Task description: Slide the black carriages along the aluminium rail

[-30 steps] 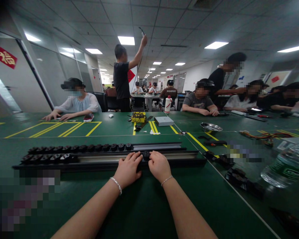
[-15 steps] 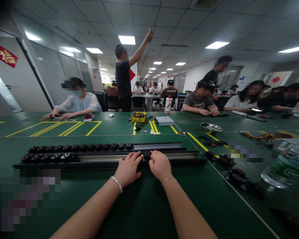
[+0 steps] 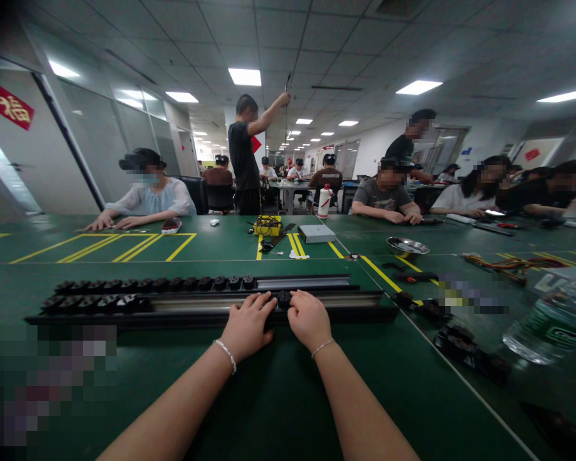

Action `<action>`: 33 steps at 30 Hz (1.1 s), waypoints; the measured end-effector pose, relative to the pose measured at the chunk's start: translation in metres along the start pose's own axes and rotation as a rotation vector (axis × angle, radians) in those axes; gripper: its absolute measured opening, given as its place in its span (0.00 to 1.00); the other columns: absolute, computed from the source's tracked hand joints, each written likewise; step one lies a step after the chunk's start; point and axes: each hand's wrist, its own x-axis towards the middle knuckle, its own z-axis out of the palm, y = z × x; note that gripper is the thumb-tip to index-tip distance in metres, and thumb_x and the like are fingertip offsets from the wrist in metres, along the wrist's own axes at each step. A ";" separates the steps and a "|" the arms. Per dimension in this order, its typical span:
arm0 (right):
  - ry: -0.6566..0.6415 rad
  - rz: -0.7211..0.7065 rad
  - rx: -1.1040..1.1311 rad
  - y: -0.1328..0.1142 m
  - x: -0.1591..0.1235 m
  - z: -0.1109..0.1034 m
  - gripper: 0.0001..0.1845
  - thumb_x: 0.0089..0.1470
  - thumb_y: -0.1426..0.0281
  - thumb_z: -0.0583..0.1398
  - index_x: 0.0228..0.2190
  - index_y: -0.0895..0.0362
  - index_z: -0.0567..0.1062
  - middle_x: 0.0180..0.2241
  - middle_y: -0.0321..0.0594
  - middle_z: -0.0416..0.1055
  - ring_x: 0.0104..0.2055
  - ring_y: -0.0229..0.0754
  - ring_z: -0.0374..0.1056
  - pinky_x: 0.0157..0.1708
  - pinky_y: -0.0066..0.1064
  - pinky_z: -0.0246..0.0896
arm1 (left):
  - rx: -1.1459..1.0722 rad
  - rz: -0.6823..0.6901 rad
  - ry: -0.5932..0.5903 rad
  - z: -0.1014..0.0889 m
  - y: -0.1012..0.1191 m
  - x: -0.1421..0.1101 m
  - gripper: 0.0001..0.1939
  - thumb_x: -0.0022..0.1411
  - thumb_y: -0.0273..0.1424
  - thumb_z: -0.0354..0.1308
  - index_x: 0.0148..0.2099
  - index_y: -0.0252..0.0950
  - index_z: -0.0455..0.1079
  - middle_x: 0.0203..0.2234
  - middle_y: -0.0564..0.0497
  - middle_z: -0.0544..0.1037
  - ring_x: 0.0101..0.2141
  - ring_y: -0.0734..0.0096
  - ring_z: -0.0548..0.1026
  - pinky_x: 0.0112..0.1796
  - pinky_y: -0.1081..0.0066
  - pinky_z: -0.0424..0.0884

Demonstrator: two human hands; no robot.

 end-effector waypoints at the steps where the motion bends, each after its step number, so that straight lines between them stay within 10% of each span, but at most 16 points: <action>1: 0.001 -0.001 0.001 0.000 0.000 0.000 0.12 0.45 0.78 0.50 0.25 0.55 0.73 0.41 0.41 0.73 0.48 0.41 0.65 0.51 0.35 0.57 | 0.002 -0.006 -0.006 -0.001 0.000 0.000 0.34 0.50 0.38 0.54 0.60 0.47 0.50 0.61 0.50 0.53 0.57 0.53 0.51 0.46 0.47 0.60; 13: 0.026 0.025 0.008 0.002 -0.002 0.004 0.14 0.45 0.78 0.51 0.27 0.56 0.75 0.41 0.40 0.73 0.48 0.42 0.66 0.51 0.36 0.58 | 0.020 -0.006 0.124 0.008 0.012 0.001 0.28 0.53 0.38 0.53 0.56 0.41 0.56 0.58 0.45 0.59 0.58 0.54 0.51 0.54 0.39 0.41; 33: -0.269 0.079 -0.054 -0.005 -0.001 -0.022 0.16 0.45 0.74 0.53 0.37 0.56 0.74 0.51 0.43 0.66 0.56 0.44 0.56 0.54 0.40 0.51 | -0.030 0.032 0.252 0.030 0.014 0.007 0.33 0.53 0.33 0.48 0.61 0.28 0.50 0.61 0.42 0.53 0.61 0.62 0.47 0.58 0.61 0.45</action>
